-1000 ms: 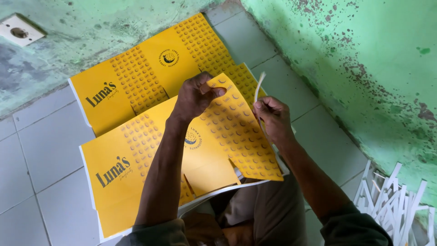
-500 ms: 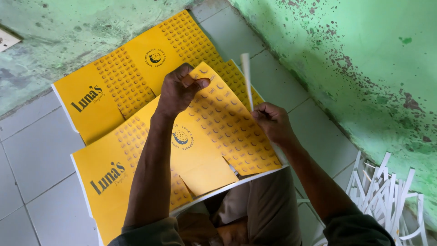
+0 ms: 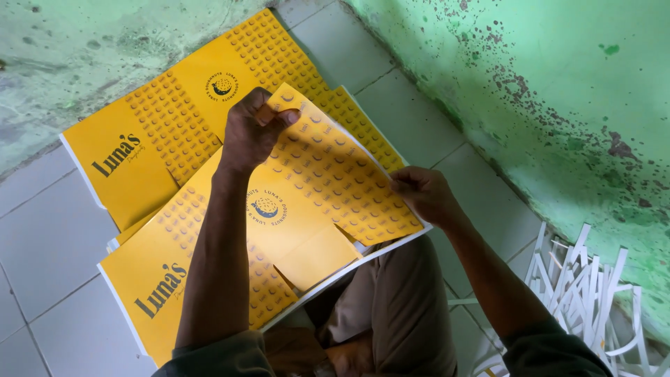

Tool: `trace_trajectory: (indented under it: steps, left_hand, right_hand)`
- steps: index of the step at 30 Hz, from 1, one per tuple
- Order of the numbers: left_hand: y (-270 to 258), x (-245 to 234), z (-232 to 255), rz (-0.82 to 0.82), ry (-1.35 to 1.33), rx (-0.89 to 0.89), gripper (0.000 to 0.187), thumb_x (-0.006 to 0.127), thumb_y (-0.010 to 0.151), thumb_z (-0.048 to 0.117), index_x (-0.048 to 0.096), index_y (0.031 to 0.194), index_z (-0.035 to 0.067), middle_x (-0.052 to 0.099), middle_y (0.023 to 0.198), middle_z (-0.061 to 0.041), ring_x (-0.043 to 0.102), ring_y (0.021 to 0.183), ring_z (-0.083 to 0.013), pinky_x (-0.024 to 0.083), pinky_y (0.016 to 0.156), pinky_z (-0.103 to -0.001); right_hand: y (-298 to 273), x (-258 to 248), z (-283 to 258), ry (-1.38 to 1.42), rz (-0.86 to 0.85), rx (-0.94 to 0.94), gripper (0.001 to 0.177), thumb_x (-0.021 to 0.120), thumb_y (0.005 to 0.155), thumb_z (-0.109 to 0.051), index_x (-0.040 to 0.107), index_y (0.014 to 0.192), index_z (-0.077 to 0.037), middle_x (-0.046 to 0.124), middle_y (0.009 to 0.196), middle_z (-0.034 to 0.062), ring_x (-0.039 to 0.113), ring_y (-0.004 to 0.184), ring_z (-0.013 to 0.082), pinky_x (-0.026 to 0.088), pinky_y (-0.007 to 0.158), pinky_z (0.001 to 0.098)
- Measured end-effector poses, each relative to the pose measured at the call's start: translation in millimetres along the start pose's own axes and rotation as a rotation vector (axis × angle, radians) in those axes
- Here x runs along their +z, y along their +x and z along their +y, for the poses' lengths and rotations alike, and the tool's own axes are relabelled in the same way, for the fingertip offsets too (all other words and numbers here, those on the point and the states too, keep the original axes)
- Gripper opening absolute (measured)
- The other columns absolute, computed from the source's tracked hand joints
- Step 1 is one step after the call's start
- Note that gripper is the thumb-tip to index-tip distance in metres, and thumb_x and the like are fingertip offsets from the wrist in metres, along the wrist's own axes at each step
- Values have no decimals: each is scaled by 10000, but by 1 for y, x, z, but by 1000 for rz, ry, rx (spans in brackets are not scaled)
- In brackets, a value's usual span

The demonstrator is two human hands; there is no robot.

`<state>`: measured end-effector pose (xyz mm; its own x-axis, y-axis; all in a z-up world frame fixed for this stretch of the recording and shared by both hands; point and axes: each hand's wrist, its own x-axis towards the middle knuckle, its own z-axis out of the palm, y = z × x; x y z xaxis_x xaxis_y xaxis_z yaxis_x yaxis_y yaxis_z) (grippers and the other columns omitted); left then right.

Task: The person is manually tearing off thin white border strips from a stack of yellow printed paper sheets.

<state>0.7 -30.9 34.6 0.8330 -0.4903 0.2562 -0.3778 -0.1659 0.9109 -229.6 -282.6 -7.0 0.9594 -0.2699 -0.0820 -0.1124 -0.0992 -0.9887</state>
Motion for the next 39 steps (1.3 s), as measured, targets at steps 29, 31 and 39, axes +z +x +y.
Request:
trace_trajectory:
  steps: [29,31,39]
  left_hand:
    - [-177,64,-24,-332,843,-134,700,826,736,519,656,1315,165,608,1279,-161,613,1153,-400,517,913,-587]
    - [-261,42,-59,-377,921,-318,718,807,723,565,614,1325,226,584,1269,-104,593,1165,-361,512,933,-553]
    - [-425,-3,-103,-514,1110,-975,763,835,811,423,455,1448,245,516,1294,-95,554,1228,-332,455,1032,-514]
  right_hand:
    - [-12,-64,112,-958,415,-432,598,460,1152,-491,599,1359,53,588,1181,255,670,999,474,567,777,568]
    - [-29,-28,84,-1004,300,-598,459,574,1080,-379,640,1238,47,603,1100,240,658,994,471,553,838,551]
    - [-132,155,149,-1110,-561,-737,560,787,810,-401,611,1297,-189,632,1144,102,664,1044,401,458,1006,667]
